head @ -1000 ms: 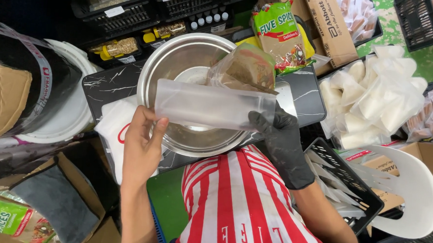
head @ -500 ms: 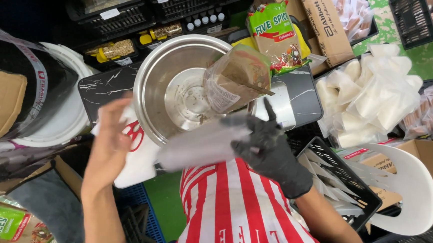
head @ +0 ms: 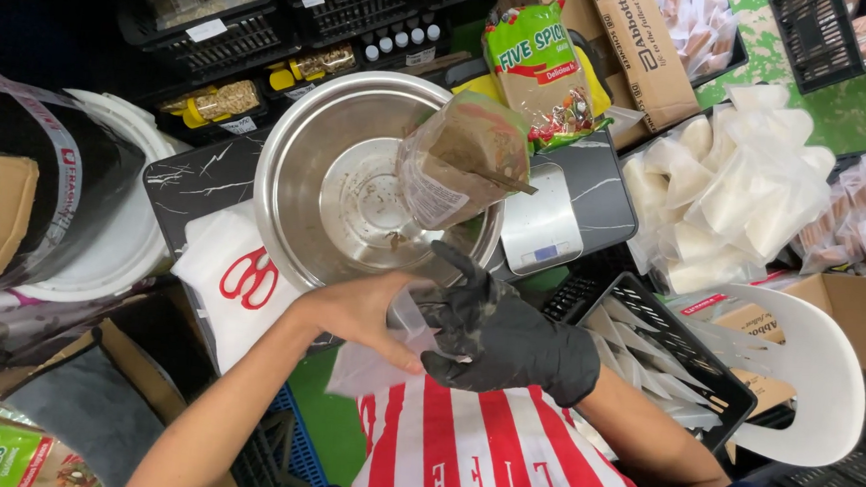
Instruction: Scooping spice powder from a large bag into smaller plastic bags using a spoon on a digital scale.
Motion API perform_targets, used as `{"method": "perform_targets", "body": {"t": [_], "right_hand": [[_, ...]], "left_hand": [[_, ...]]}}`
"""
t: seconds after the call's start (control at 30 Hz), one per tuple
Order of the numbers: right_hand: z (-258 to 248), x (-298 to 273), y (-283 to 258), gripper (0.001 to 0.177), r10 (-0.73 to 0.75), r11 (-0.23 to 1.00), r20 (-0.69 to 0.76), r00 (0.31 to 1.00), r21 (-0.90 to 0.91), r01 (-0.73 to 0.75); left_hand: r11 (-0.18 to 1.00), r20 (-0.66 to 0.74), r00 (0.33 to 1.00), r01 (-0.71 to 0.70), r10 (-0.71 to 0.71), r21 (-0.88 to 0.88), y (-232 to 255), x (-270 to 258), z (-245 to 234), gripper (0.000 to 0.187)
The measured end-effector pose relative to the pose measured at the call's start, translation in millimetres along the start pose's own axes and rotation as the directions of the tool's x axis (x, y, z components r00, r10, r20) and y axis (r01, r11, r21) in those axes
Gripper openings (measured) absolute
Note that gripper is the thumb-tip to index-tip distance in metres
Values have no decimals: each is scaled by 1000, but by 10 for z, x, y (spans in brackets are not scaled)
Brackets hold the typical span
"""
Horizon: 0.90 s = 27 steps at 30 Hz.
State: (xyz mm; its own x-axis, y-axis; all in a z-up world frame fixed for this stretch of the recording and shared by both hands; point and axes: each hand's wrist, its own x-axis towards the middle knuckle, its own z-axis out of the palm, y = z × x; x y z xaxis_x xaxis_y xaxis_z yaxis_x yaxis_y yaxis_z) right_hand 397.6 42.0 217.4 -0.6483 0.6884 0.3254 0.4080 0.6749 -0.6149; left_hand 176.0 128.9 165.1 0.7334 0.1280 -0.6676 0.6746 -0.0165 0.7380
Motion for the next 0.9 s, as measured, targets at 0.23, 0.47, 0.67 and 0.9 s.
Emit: {"method": "perform_targets", "body": {"t": [0.23, 0.47, 0.67, 0.9], "right_hand": [[-317, -303, 509, 57, 561, 785, -389, 731, -30, -618], [-11, -870, 1465, 23, 675, 676, -374, 636, -32, -736], [-190, -187, 1488, 44, 787, 616, -300, 538, 349, -706], [45, 13, 1998, 23, 761, 624, -263, 593, 48, -780]], "left_hand": [[478, -648, 685, -716, 335, -510, -469, 236, -51, 81], [-256, -571, 699, -701, -430, -665, -638, 802, 352, 64], [-248, -585, 695, -707, -417, -663, -118, 695, 435, 59], [-282, -560, 636, -756, -531, -591, -168, 689, 199, 58]]}}
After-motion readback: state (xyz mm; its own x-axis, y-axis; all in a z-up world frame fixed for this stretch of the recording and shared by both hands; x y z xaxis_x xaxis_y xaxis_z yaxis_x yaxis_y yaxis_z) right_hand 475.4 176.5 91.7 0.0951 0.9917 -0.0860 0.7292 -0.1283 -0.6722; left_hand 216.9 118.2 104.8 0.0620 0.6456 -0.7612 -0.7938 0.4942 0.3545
